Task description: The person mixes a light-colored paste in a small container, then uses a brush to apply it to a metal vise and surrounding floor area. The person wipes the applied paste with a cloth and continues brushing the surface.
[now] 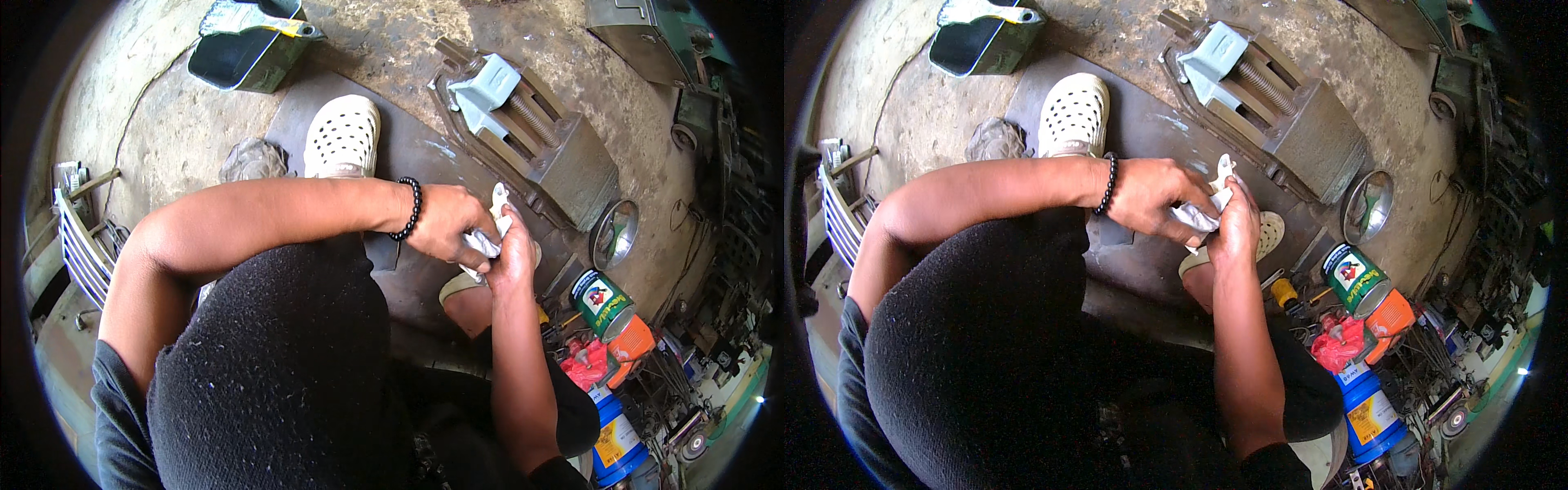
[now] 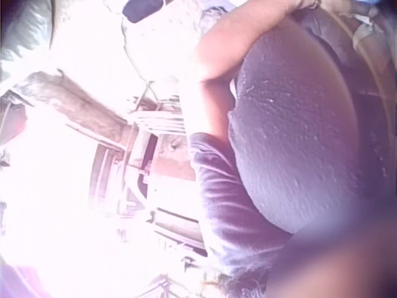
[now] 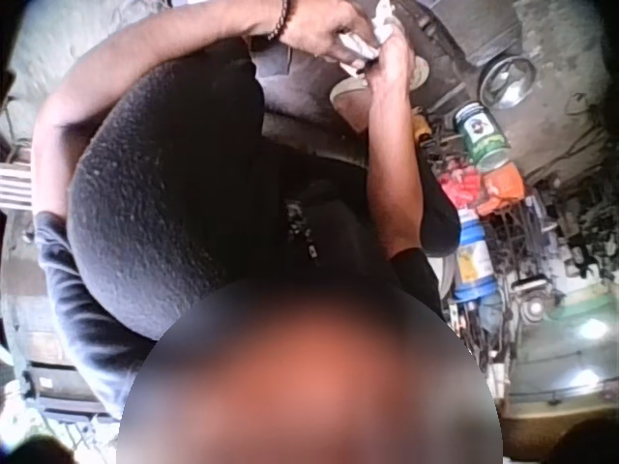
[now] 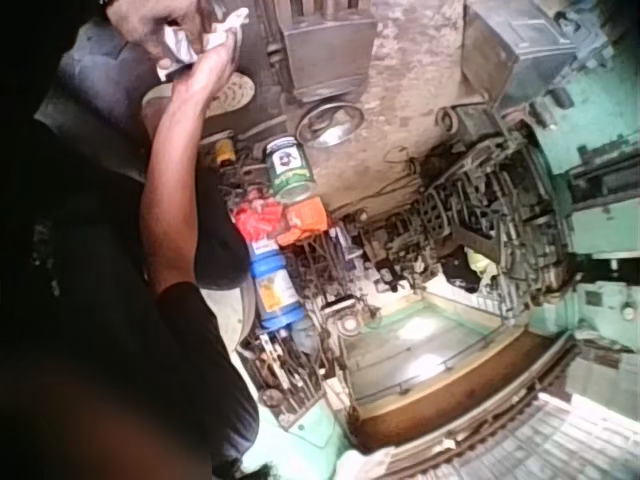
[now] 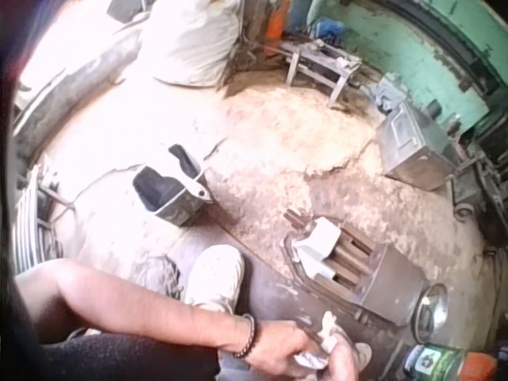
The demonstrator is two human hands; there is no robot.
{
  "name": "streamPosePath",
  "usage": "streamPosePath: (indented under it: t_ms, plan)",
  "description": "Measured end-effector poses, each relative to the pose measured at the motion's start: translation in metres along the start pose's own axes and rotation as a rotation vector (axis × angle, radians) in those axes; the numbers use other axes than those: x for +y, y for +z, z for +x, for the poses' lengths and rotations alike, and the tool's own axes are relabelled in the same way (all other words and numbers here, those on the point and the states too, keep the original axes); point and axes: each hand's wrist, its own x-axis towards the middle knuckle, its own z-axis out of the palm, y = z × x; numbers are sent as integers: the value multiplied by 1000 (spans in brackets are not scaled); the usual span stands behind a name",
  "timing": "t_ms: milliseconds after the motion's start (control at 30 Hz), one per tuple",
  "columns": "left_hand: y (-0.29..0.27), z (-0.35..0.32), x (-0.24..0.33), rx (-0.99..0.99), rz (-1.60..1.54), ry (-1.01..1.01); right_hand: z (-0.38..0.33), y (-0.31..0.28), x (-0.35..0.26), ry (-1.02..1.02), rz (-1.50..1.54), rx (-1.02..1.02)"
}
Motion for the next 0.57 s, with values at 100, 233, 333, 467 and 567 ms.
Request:
streamPosePath:
  t_ms: [100, 233, 333, 467, 567]
  plan:
    - [-1, -4, 1, 102, -93, -89, -6, 0, -2, -116, -95, -14]
    - [-11, -4, 2, 378, -104, -336, -10, -1, -15, -234, -168, -153]
    - [-14, -3, 1, 500, 22, -352, -12, -2, -22, -304, -162, -236]
    - [-13, -5, 3, 515, -13, -272, -14, -3, -25, -287, -122, -325]
    - [-13, -5, 6, 474, -25, -275, -15, -2, -19, -308, -60, -354]
